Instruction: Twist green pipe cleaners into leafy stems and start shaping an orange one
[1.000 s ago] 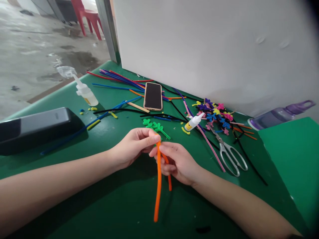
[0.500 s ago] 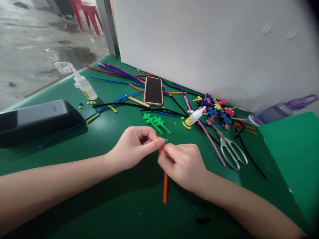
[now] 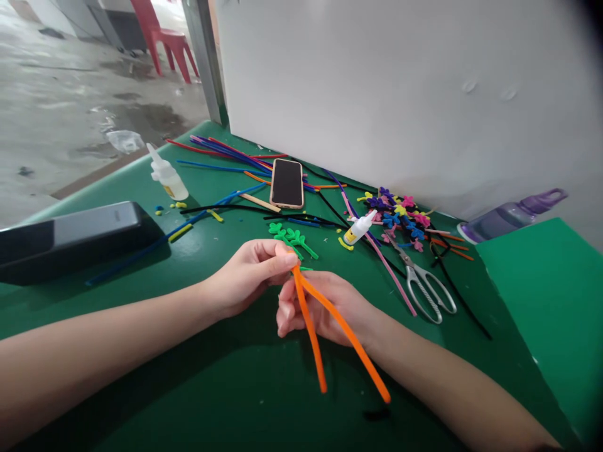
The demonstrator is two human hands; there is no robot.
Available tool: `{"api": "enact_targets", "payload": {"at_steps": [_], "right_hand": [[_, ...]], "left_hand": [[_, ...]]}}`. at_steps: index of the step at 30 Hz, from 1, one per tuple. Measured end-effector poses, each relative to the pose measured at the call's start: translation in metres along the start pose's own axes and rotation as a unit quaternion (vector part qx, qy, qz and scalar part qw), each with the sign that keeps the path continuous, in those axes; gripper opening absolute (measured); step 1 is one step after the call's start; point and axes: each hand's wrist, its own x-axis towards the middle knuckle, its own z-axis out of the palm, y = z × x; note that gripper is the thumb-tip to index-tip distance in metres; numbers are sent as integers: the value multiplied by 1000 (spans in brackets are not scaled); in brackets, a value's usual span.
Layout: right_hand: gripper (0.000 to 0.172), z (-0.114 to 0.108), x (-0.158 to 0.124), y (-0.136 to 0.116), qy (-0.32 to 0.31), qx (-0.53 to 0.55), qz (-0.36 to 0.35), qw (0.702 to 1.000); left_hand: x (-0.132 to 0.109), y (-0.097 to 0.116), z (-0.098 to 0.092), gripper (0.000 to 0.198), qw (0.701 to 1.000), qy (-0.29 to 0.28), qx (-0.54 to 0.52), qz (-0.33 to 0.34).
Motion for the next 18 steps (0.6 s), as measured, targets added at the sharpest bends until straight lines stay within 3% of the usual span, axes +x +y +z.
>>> {"api": "enact_targets", "payload": {"at_steps": [6,12,15,18], "right_hand": [[22,-3,-3,-3,-30,51,1,998],[19,-5,-1,-3,73,-68,-43,994],[25,-4,-3,-7,153,-224,-68,960],[26,-2,-6,-8,205,-410,-100,883]], "left_hand": [[0,0,2,28,1000,14,26,-3],[3,-1,-1,25,996,28,89,12],[5,-2,-4,26,987,59,145,26],[6,-3,-4,29,975,78,206,28]]}}
